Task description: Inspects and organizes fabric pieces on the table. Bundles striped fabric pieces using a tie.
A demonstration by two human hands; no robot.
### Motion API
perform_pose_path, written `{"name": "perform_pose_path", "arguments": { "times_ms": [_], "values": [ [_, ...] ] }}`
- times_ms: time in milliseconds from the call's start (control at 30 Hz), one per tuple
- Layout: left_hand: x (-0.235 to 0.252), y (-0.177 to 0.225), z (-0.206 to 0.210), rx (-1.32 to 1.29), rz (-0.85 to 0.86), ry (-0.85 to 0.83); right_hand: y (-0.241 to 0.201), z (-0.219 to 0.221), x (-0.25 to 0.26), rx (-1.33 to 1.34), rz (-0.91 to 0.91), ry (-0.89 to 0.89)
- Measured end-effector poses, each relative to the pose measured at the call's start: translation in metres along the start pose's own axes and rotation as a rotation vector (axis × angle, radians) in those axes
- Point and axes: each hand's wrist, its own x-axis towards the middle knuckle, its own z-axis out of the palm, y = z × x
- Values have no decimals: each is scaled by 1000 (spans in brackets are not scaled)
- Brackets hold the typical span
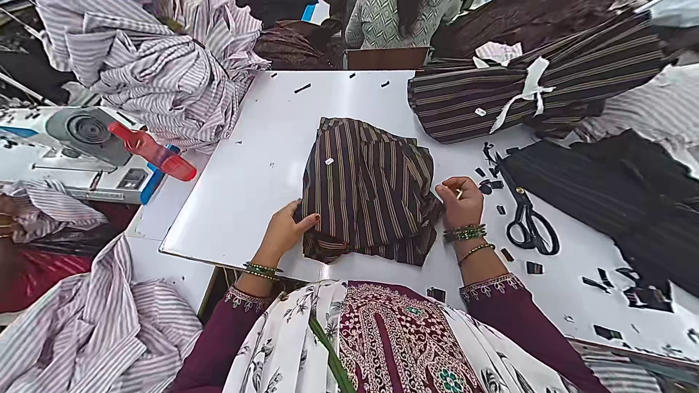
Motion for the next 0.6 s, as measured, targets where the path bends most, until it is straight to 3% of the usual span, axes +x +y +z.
{"name": "perform_pose_path", "arguments": {
  "times_ms": [67, 133, 200, 267, 333, 467, 533, 600],
  "values": [
    [5, -2, 4, -34, 107, 50, -4, 4, -10, -165, -353, -95],
    [6, -4, 5, -208, 225, 231, -9, 17, -20, -203, -542, -249],
    [6, -2, -2, -415, 226, 386, -14, 28, -29, -291, -509, -500],
    [8, -1, -14, -637, 112, 499, -20, 31, -26, -413, -346, -774],
    [10, -2, -22, -846, -36, 565, -20, 31, -21, -432, -290, -842],
    [7, -2, -20, -1155, -207, 601, -15, 29, -20, -390, -298, -807],
    [5, 8, -15, -1111, -106, 567, -13, 30, -20, -377, -295, -807],
    [-1, 20, -6, -897, 232, 396, -10, 30, -18, -353, -306, -802]
  ]
}}
